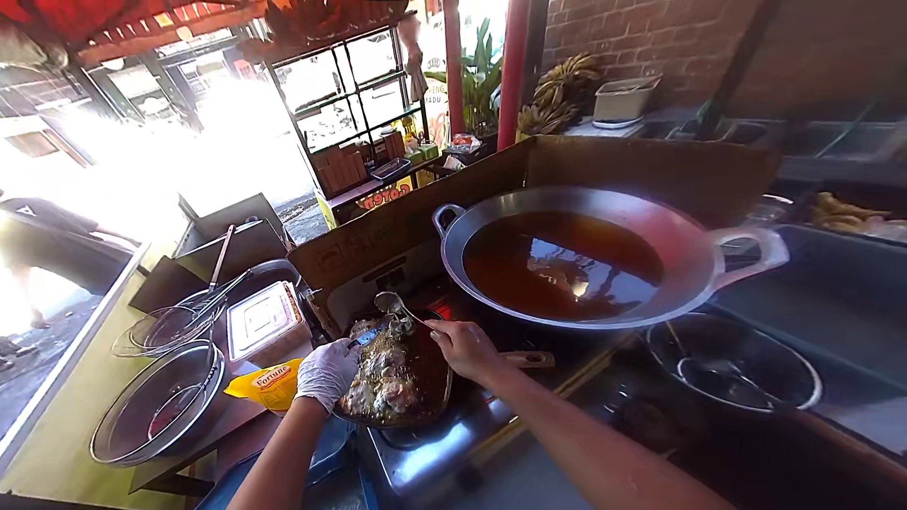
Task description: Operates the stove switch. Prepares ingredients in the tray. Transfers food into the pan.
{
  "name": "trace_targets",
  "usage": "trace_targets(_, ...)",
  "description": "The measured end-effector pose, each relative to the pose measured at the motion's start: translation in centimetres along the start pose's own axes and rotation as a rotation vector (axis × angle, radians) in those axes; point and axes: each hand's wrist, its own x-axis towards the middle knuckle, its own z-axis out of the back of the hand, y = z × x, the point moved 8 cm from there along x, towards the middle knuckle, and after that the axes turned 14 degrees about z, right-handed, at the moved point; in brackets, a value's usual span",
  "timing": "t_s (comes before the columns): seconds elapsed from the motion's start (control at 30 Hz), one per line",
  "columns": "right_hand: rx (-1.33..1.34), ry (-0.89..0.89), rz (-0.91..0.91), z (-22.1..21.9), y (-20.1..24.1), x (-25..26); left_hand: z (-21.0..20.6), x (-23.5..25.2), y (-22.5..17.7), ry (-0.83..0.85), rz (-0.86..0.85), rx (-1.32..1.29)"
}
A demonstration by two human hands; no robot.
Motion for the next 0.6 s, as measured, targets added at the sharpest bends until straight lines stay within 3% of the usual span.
trace_targets(0.33, 0.348, -0.105, -0.016, 1.7, 0.6, 0.1, -1.3, 0.2, -1.6, 0.076, 0.012, 0.077)
trace_targets(0.6, 0.45, -0.192, -0.069, 2.8, -0.7, -1.0, 2.8, 1.0, -4.0, 0.054, -0.065, 0.123)
